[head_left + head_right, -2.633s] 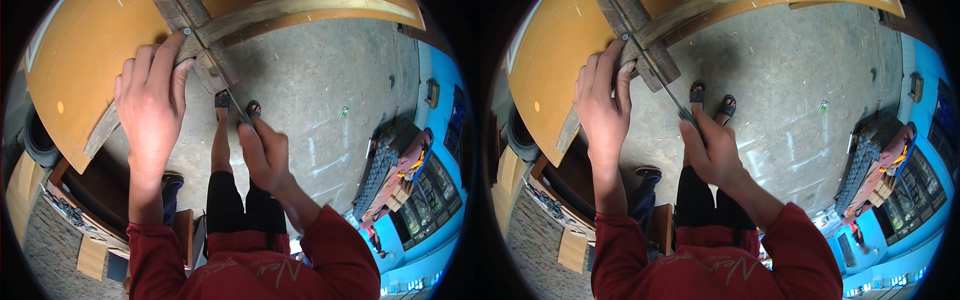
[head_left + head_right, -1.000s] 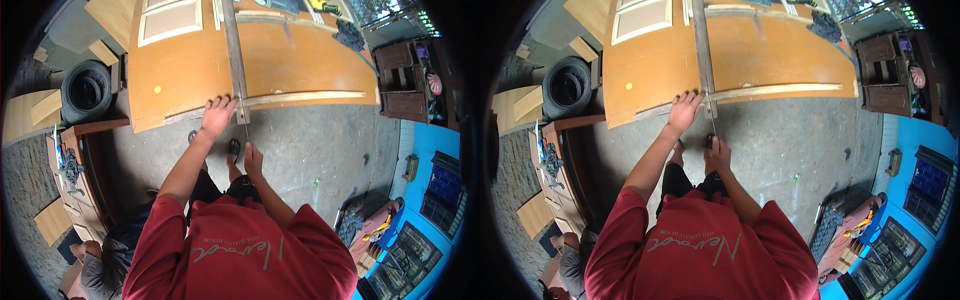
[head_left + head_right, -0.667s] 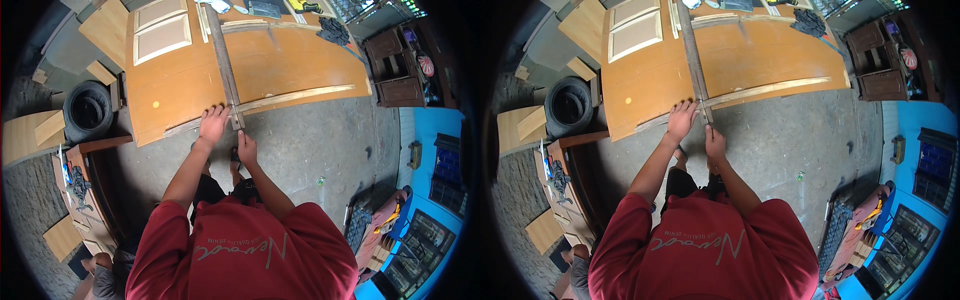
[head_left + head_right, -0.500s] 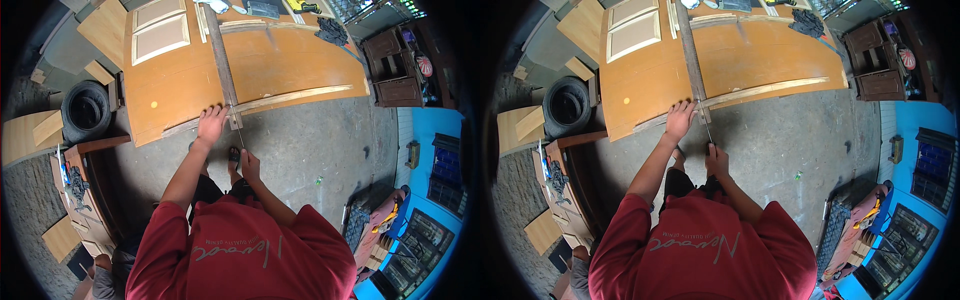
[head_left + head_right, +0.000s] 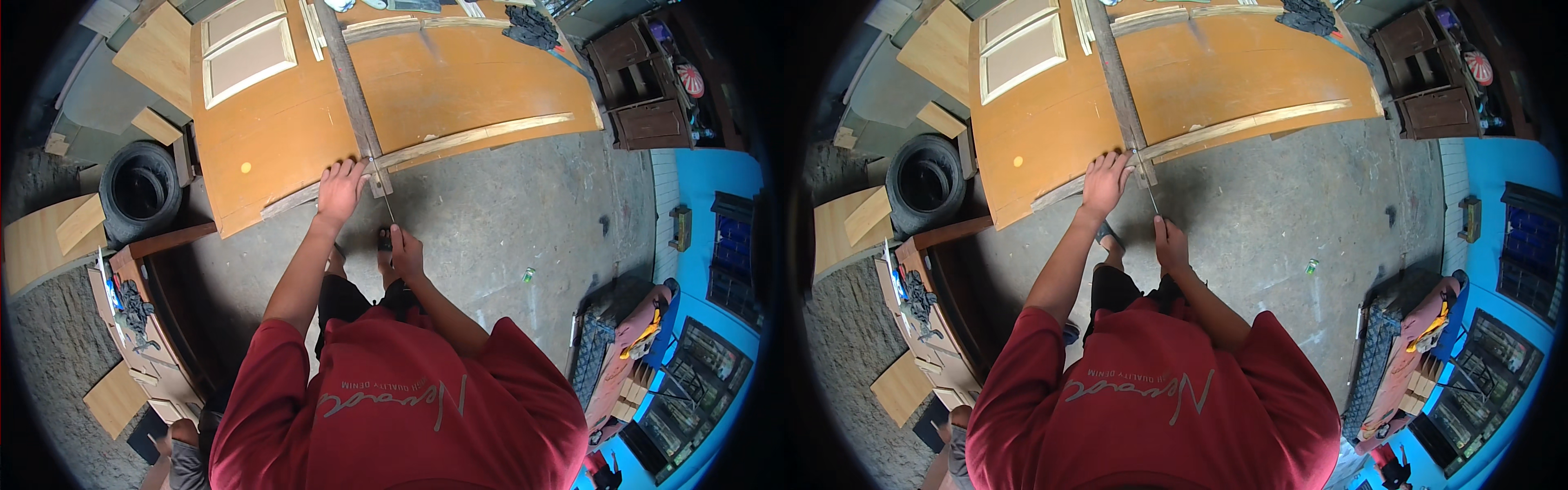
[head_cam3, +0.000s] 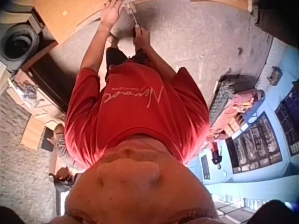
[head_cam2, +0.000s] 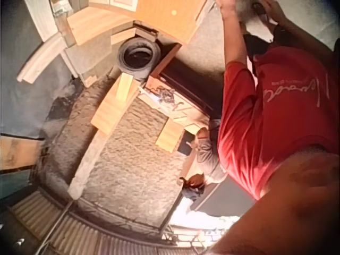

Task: Using a hand saw to cut a small piece of wood positioned against a guide on a workbench.

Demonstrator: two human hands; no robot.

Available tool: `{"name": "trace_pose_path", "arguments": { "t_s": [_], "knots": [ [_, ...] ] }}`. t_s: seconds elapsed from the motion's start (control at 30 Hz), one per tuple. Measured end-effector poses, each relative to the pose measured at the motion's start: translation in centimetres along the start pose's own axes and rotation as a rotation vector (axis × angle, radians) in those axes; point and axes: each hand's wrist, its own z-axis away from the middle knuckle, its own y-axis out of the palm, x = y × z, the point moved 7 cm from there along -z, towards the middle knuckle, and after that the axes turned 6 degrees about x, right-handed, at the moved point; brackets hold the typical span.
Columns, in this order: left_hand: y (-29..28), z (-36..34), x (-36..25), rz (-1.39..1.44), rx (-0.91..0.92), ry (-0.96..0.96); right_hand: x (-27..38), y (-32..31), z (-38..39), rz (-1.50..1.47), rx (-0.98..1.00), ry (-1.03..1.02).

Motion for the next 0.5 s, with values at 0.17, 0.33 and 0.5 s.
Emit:
{"name": "trace_pose_path", "arguments": {
  "t_s": [0.17,0.33,0.5],
  "knots": [
    [0.0,-0.5,-0.2,0.004,-0.001,0.053,3.1,0.9,-4.7,0.074,-0.051,-0.053],
    [0.1,-0.3,0.0,-0.008,-0.021,0.05,4.1,0.3,-3.6,0.118,-0.075,-0.138],
    [-0.1,-0.3,0.1,-0.003,-0.036,0.062,0.6,0.2,0.3,0.055,-0.01,0.012]
  ]
}}
